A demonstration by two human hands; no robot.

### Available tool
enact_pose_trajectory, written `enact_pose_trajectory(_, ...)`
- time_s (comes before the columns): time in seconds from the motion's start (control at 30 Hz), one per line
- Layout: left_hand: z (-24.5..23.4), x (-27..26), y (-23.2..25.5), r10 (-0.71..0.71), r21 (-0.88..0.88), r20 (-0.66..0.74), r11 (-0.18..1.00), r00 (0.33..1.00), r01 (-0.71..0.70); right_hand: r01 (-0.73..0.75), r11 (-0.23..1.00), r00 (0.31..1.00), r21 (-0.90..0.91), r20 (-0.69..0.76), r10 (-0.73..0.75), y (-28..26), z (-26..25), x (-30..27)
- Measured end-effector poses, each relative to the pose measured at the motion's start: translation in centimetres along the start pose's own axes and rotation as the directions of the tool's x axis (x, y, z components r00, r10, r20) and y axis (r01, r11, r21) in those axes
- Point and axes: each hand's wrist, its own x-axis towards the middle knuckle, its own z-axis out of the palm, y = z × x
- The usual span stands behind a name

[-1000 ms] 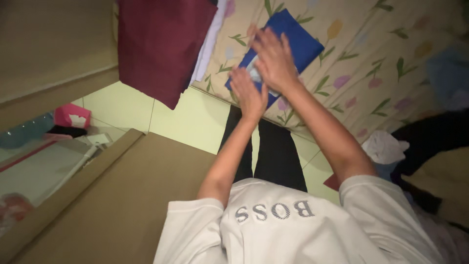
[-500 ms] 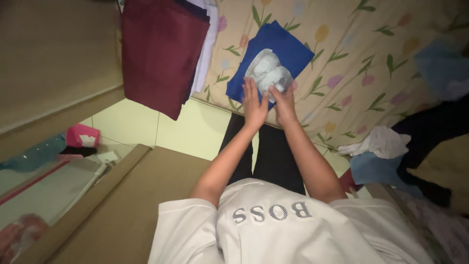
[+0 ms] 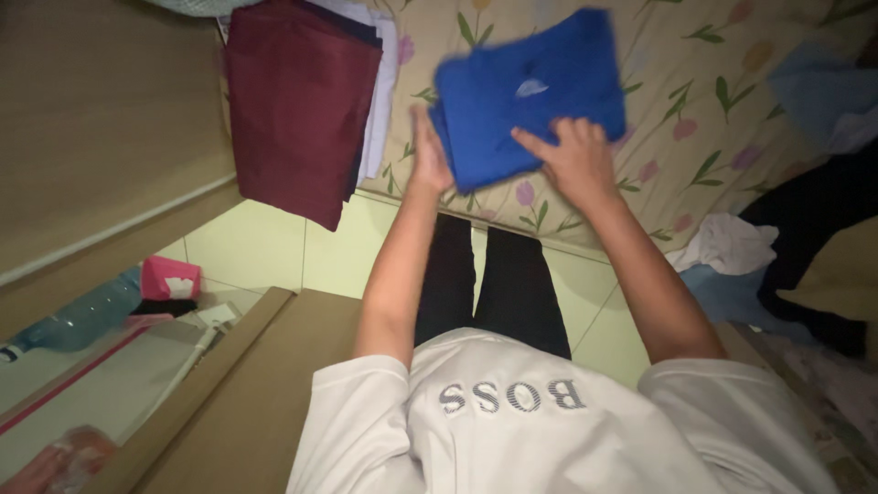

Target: The person folds several t-shirts one by one on a bed. They smooth each shirt, fold the sides inward, then fold the bottom up and the top down to form a compact rectangle, placing each folded shirt into a growing stack.

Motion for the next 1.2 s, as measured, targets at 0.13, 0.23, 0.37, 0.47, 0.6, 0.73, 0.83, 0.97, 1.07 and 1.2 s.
enact_pose_trajectory(0.13,-1.6,-1.0,-0.9,0.266,0.667,-0.319,0.745,0.910,0.016,0.119,0.991,0.980,-0.053,-0.151,-0.126,2.1,5.9,-0.4)
enact_pose_trajectory(0.23,-1.5,-0.5,-3.9,0.703,0.909,-0.218,0.399,0.677,-0.122,-0.058,0.965,0.934,0.255,-0.326,0.143,3.5,10.2,-1.7)
enact_pose_trajectory(0.37,-2.1,1.6,-4.4,0.875,0.997,0.078,-0.069,0.478,-0.037,-0.288,0.770,0.631,0.569,-0.492,0.600,5.2,14.0,-0.9)
enact_pose_trajectory(0.47,-4.1,1.7,-4.6,0.889,0.976,0.204,-0.219,0.410,-0.011,-0.275,0.689,0.558,0.671,-0.472,0.683,7.1,16.0,-0.6)
enact_pose_trajectory(0.6,-5.3,0.9,-4.9,0.922,0.990,0.127,-0.138,0.366,0.005,-0.341,0.678,0.603,0.651,-0.403,0.689,10.0,18.0,0.7)
enact_pose_trajectory(0.73,-3.5,0.3,-6.0,0.905,0.936,-0.160,0.266,0.394,-0.230,-0.296,0.637,0.569,0.712,-0.404,0.716,11.1,20.0,0.5)
enact_pose_trajectory(0.83,-1.0,0.6,-5.3,0.847,0.925,-0.163,0.310,0.506,-0.220,0.066,0.247,0.408,0.967,-0.252,0.878,8.3,21.1,0.6)
enact_pose_trajectory(0.97,1.3,1.3,-3.2,0.785,0.956,-0.217,0.291,0.580,-0.036,0.045,-0.418,0.598,0.907,0.311,0.738,2.2,19.9,0.1)
enact_pose_trajectory(1.07,2.5,1.9,-2.3,0.718,0.938,-0.044,0.269,0.695,-0.218,0.027,-0.551,0.593,0.834,0.431,0.680,0.1,15.9,1.9)
enact_pose_trajectory(1.2,5.5,1.7,-1.5,0.568,0.830,-0.111,0.504,0.815,-0.239,-0.097,-0.556,0.504,0.825,0.523,0.687,1.3,8.1,3.9)
